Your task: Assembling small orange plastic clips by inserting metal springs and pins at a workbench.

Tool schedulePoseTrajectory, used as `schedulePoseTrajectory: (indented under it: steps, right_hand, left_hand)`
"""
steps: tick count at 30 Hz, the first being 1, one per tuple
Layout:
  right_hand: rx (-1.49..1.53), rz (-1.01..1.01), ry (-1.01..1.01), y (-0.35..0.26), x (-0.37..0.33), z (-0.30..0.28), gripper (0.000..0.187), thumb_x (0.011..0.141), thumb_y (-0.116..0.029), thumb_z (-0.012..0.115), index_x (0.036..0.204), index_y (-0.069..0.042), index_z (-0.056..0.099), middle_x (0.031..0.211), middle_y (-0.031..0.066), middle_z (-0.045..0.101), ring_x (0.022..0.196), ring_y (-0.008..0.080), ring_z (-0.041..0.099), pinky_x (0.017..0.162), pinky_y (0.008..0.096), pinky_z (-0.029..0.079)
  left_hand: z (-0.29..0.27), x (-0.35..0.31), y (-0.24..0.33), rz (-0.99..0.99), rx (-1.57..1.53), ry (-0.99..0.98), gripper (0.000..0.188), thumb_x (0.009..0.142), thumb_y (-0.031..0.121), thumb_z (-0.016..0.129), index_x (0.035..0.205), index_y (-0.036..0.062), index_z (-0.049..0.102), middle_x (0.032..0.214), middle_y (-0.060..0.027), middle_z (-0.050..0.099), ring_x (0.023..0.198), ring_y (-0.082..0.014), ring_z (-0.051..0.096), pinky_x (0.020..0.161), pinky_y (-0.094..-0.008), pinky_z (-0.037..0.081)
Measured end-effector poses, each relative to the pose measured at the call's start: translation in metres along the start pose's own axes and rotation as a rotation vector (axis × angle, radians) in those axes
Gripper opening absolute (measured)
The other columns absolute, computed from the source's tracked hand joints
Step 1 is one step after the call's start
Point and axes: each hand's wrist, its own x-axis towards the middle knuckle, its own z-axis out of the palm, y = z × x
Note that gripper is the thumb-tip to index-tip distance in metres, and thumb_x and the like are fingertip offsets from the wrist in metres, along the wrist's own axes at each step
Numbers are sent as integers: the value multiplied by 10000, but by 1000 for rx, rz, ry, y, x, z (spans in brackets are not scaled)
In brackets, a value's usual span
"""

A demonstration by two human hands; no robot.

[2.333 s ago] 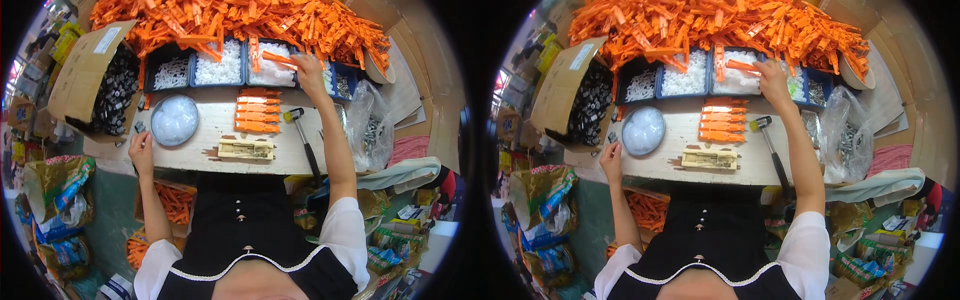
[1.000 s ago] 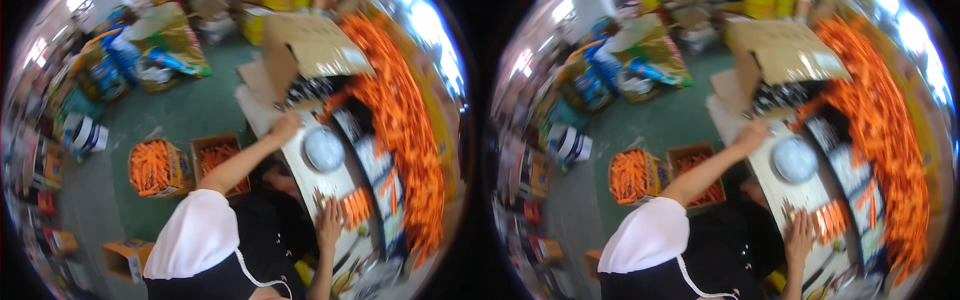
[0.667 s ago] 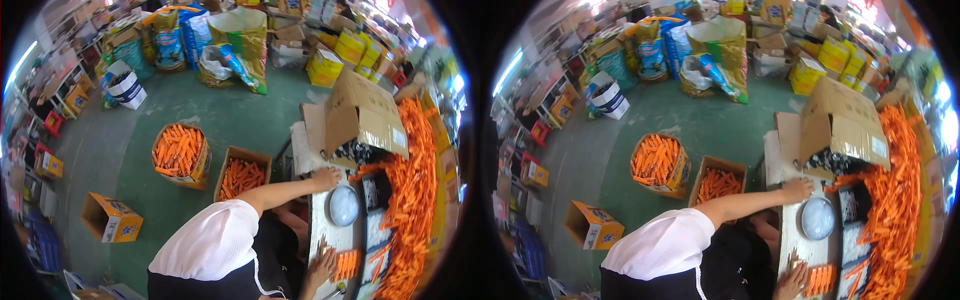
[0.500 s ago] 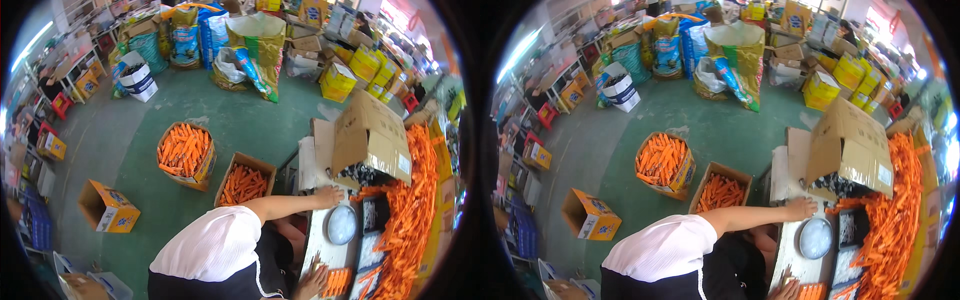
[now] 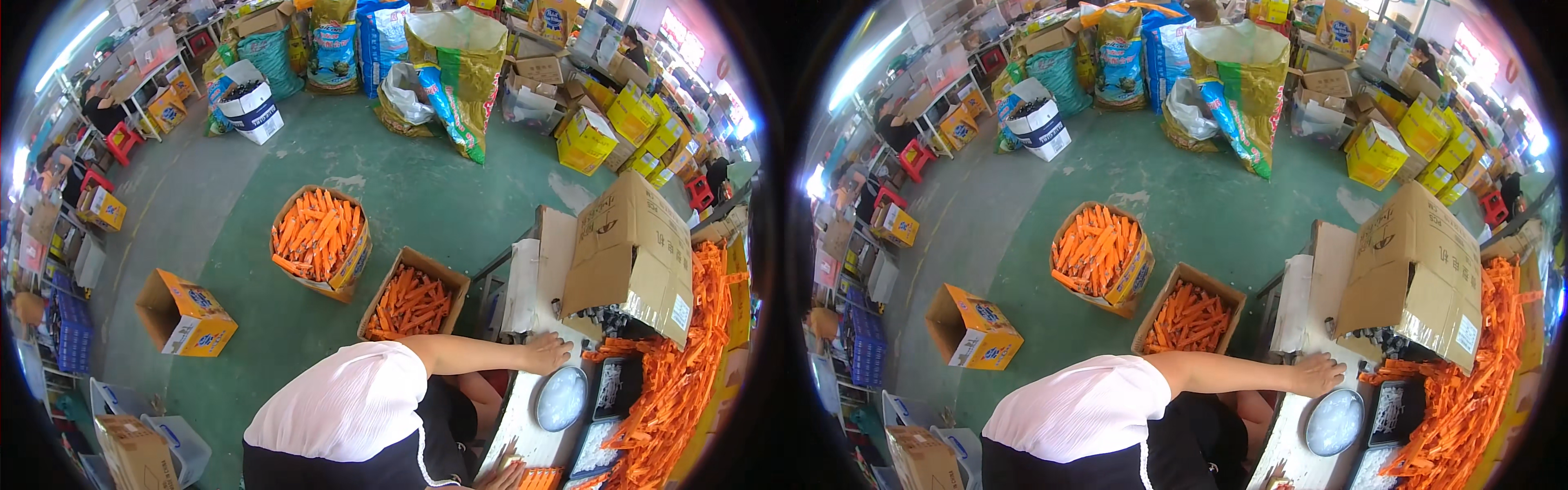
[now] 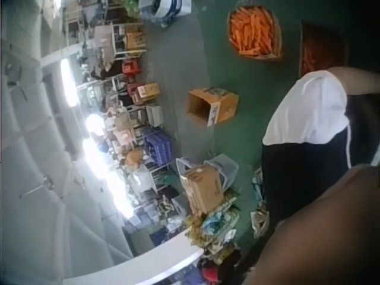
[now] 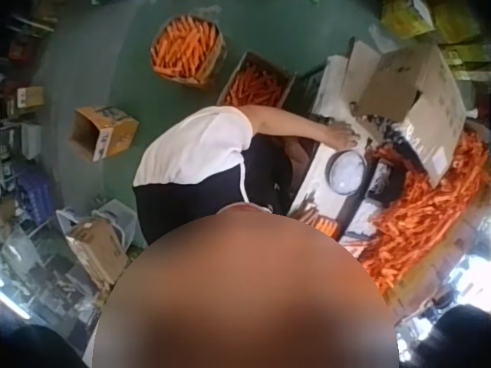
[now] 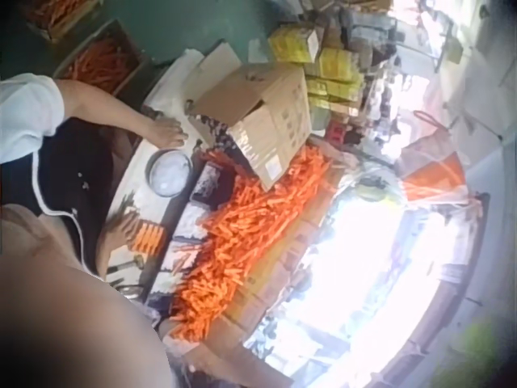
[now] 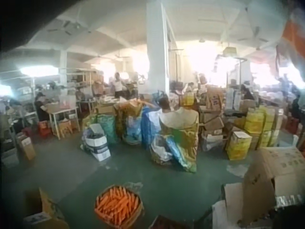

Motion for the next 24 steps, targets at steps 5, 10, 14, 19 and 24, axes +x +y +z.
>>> schedulePoseTrajectory:
  steps: [5,10,14,19,24]
  right_hand:
    - [47,-30,7,0,2,-2,398,849,-225,521,1180,-4,499,1184,148,532,1047,286,516,853,416,378]
    - [37,-60,64,-2,6,0,416,845,-229,530,1177,19,489,1173,166,534,1042,289,517,854,396,379]
    - [-7,-121,52,-2,11,-9,435,846,-235,527,1184,33,469,1161,172,538,1039,298,516,858,395,382]
    - [55,-114,-100,-7,20,-28,465,841,-243,531,1182,61,441,1112,208,547,993,320,532,859,410,388]
    - [87,-108,-84,-9,27,-31,454,841,-237,530,1172,62,447,1107,215,547,991,325,537,854,413,388]
  left_hand:
    - [16,1,-4,1,13,31,194,784,164,439,742,23,565,863,-124,510,752,-254,536,715,-388,399]
    - [10,0,-5,-1,59,-24,200,775,167,449,781,12,575,888,-128,517,762,-253,532,728,-395,392]
    - [9,-2,-4,21,30,52,212,755,197,480,826,19,570,917,-141,519,788,-262,540,732,-388,396]
    - [7,-2,-2,24,5,120,181,754,190,482,792,25,548,843,-139,530,738,-279,555,673,-387,426]
    - [9,-2,-3,57,26,169,152,763,176,466,749,37,526,781,-122,512,692,-273,542,650,-389,426]
